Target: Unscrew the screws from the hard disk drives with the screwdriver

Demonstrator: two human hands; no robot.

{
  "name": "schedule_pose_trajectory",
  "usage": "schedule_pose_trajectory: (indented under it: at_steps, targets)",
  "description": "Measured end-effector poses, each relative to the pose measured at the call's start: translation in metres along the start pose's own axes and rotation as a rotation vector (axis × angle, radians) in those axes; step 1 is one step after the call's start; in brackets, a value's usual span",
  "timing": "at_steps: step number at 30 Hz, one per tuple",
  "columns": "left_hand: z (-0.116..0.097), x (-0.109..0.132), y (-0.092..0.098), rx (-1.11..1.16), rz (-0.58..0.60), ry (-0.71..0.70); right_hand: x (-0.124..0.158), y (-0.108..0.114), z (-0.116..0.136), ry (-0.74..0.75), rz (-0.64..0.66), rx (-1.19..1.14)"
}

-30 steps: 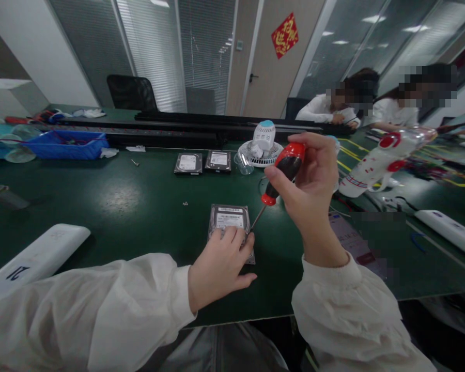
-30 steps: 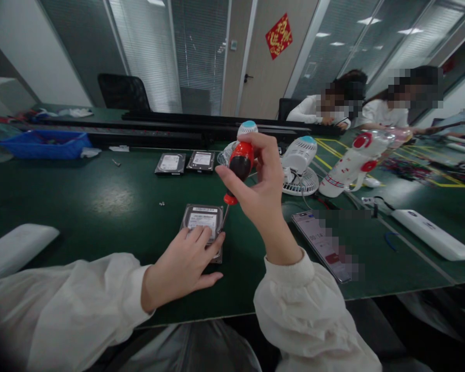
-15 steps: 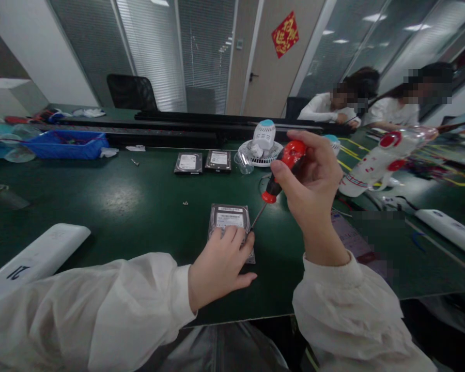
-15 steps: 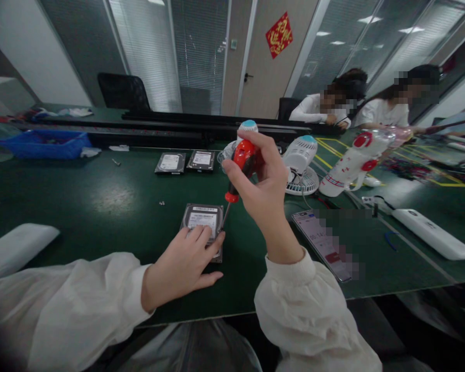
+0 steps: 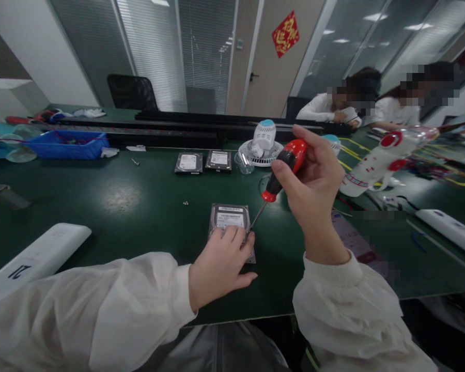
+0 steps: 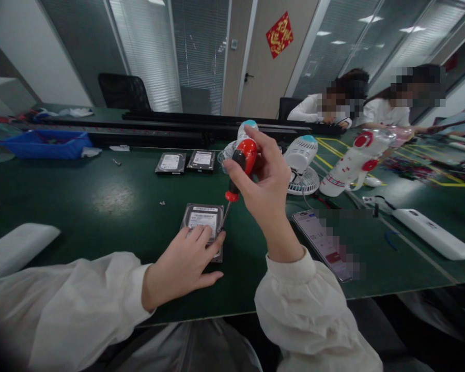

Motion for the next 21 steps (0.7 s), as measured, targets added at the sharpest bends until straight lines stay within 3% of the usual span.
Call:
schedule_pose_trajectory:
  at_steps: [6,13,21]
  targets:
    - [0.0003,-0.0009,0.0003,-0.001,0.017,0.001,0.0025,0.0010,-0.0061,-0.027,0.008,-0.090]
    - [0.0005,-0.0010,-0.0001,-0.002,0.014,0.005,0.0000,0.0058,-0.0015,-0.001,-0.048,0.032]
    - [0.0005,-0.0011,0.0001,-0.005,0.015,0.003,-0.0006,0.0027,-0.0017,0.025,0.022,-0.079]
Point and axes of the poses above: each hand's wrist, its own x-axis away from the middle knuckle, its own y-axis out of the back of the hand, z = x × y, the point moved 8 cm from there along -x, towards the middle knuckle, and after that the axes turned 8 degrees about y, right-handed, at the moved point
